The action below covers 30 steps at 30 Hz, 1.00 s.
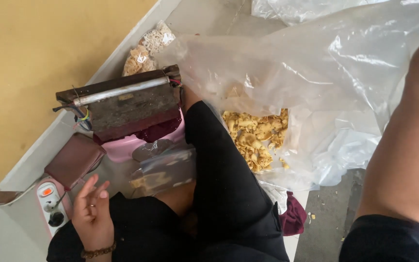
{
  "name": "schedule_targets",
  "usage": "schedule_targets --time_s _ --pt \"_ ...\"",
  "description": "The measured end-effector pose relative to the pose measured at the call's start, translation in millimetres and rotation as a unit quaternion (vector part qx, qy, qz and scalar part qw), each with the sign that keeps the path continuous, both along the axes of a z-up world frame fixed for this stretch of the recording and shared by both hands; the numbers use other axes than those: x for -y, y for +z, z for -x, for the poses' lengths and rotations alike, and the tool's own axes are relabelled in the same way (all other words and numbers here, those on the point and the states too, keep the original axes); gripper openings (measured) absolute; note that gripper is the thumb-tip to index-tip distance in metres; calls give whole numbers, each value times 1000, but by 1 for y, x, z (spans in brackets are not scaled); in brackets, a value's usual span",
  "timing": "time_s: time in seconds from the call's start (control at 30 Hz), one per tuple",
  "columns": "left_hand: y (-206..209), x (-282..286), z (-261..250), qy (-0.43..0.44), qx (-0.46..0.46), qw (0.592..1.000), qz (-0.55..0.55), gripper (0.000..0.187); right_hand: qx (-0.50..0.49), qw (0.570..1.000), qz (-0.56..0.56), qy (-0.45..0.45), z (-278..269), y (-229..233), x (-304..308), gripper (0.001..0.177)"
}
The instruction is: Manually filling small plastic bags with snack chips from a bulk container and sealing them with a heat sealer.
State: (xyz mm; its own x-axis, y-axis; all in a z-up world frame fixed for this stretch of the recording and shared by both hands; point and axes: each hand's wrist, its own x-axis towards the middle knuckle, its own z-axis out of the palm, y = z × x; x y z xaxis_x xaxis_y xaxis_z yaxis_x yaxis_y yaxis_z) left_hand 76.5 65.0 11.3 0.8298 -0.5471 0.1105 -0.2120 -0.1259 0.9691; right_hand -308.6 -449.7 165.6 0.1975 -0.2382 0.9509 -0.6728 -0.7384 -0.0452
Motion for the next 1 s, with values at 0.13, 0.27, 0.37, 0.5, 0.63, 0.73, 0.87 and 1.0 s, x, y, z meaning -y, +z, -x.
schedule_targets --time_s 0.13,0.27,0.37,0.5,0.63,0.73,0.87,1.0 --pt "1 13 4 -8 -11 1000 -8 41 -115 993 16 -4 56 -9 63 19" --pt "-5 29 13 -22 -7 999 -32 41 -272 931 -243 1 25 -67 55 60" --pt "-15 33 18 -30 -4 999 -37 43 -280 847 -435 -122 44 -134 67 65" --pt "-27 31 15 -27 -43 997 -61 44 -81 917 -346 -182 12 -116 -27 62" --pt "-41 49 20 -27 -37 995 -84 45 -66 972 -215 74 -90 -100 -165 38" --pt "-43 72 30 -60 -56 995 -55 50 -154 815 -526 189 -135 -169 -138 52" --pt "-32 82 36 -77 -43 995 -47 54 -142 750 -646 7 -128 -180 -17 79" --pt "-35 72 27 -51 -40 991 -119 51 -125 800 -581 -80 -75 -195 87 61"
